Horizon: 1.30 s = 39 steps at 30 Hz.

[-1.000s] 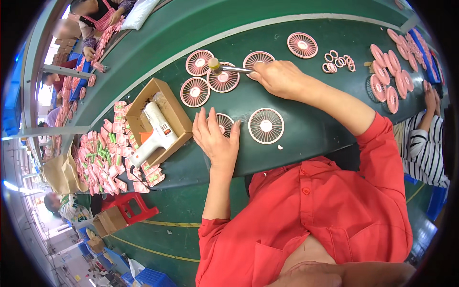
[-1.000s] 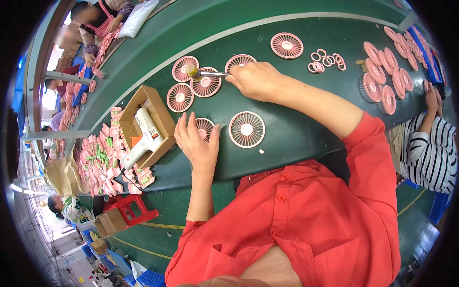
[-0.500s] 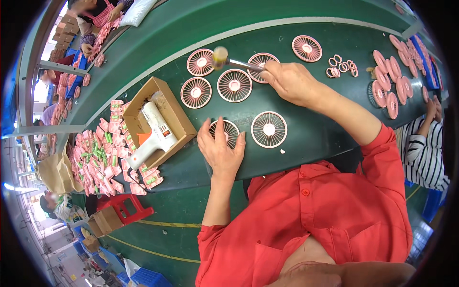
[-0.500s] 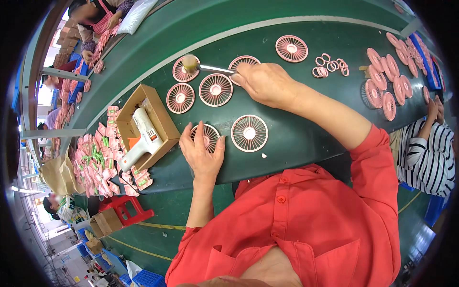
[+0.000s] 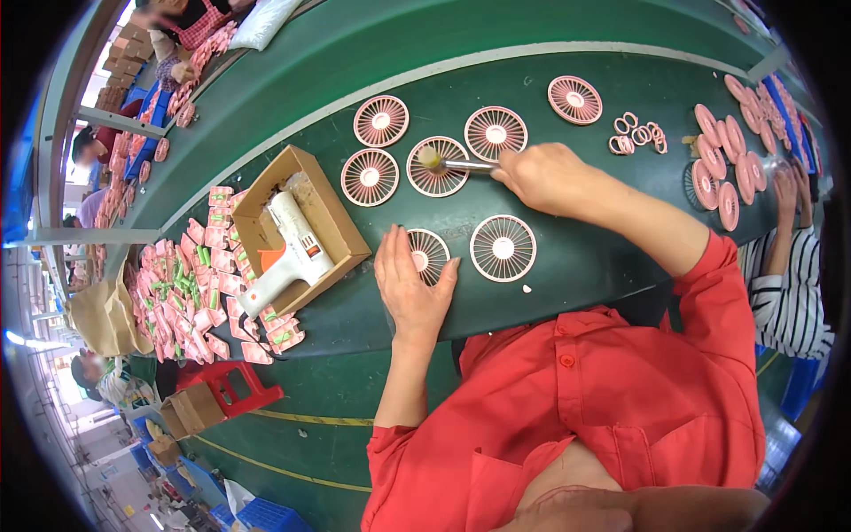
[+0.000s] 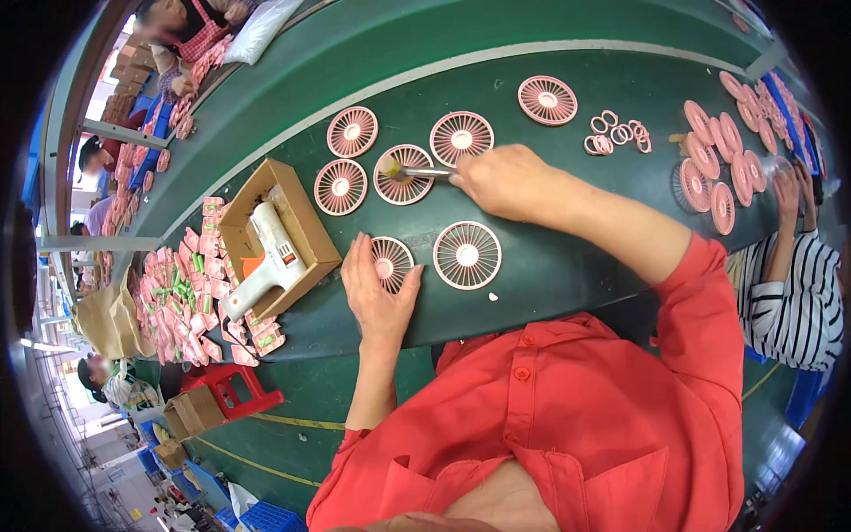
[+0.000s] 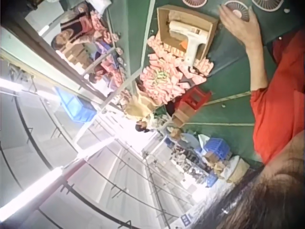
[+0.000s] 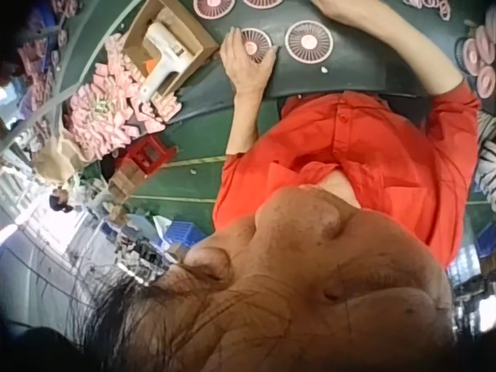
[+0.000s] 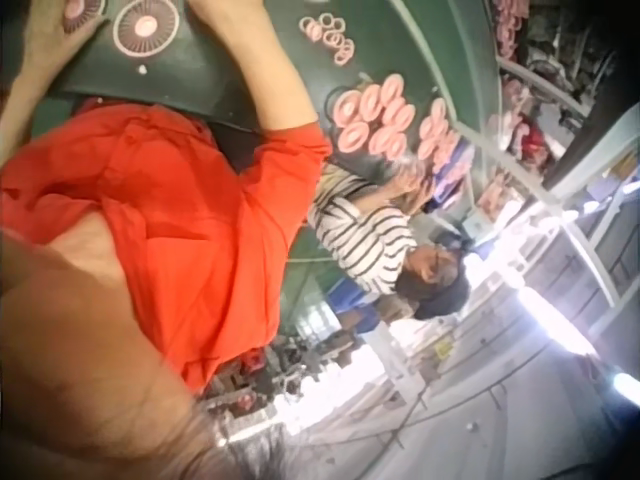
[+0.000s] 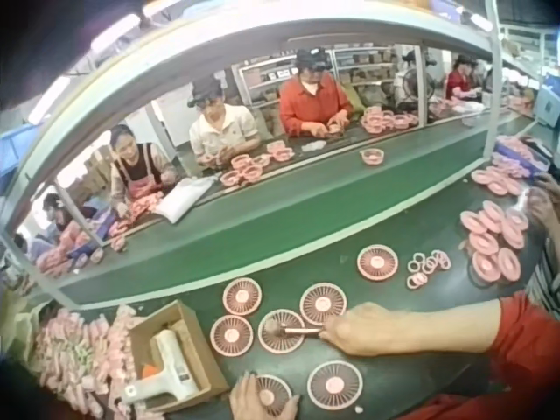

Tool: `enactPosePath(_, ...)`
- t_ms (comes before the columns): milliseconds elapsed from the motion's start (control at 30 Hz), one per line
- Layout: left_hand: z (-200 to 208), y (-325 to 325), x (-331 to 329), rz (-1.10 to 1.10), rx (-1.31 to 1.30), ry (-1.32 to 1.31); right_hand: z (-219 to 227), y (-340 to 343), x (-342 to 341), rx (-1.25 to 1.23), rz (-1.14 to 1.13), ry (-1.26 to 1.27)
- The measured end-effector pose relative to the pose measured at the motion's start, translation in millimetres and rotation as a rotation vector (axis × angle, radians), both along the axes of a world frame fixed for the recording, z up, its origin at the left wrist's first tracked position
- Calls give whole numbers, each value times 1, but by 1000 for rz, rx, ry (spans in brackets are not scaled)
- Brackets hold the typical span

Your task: The person assembles fan covers by inserting small plastic rings into them by hand, tapping the pieces into place with a hammer, and gathering the assembled fan covers into a basket.

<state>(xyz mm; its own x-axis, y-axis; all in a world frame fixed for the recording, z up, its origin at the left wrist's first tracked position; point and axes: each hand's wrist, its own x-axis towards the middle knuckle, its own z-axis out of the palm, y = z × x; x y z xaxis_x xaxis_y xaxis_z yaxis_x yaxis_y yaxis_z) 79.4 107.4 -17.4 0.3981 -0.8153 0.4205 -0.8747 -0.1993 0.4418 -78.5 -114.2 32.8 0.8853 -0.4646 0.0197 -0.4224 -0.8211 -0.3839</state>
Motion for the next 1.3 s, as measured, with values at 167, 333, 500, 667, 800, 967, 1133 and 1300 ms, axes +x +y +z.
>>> enactPosePath(167,16,-27,6,-10,56,-78,12,-36,67,-72,-85,-172)
enactPosePath(333,28,-47,21,96,247,-63,10,-55,107,-61,-81,-194)
enactPosePath(500,21,-47,21,112,255,-83,-7,-54,108,-78,3,-9)
enactPosePath(667,18,-41,17,90,230,-91,10,-49,112,-61,-123,-283)
enactPosePath(800,15,-23,5,63,162,-46,-3,-49,109,-7,-47,70)
enactPosePath(967,9,-4,-6,35,91,9,28,-32,100,48,-50,-183)
enactPosePath(1133,3,7,-6,48,30,76,9,3,91,57,87,-274)
enactPosePath(1300,-2,8,-2,85,-2,86,6,5,100,-68,230,-80)
